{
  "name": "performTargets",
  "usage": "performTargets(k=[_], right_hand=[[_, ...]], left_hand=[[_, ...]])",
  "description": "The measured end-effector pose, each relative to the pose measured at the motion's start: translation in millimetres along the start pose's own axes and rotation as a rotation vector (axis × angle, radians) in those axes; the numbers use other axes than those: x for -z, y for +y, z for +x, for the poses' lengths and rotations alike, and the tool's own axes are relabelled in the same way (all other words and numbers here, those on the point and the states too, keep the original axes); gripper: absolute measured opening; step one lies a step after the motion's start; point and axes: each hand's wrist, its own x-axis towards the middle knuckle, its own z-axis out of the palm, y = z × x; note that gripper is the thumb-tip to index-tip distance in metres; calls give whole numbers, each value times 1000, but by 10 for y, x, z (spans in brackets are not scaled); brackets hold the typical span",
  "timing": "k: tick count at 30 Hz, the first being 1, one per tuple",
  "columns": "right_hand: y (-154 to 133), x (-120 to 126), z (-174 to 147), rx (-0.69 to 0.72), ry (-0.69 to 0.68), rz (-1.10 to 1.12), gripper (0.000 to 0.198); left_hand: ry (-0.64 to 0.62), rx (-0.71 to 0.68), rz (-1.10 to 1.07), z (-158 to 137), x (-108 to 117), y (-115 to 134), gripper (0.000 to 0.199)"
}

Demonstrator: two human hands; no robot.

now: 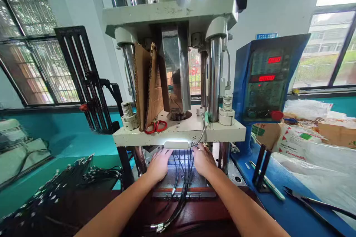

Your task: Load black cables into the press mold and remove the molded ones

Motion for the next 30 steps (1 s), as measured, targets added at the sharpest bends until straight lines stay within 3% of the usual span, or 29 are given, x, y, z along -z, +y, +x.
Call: performTargets(k=[5, 11, 18, 30], right_hand=[[1, -34, 3, -23, -11, 30, 23], [-30, 42, 4, -28, -36, 69, 22], [25, 25, 20, -44, -102, 80, 25], [2, 0, -15, -51, -124, 70, 31]], left_hand=[[-7, 3, 14, 11, -61, 38, 53], [-27, -54, 33, -31, 20, 32, 62], [-24, -39, 62, 7, -1, 100, 51], [-2, -17, 60, 91, 18, 123, 50]])
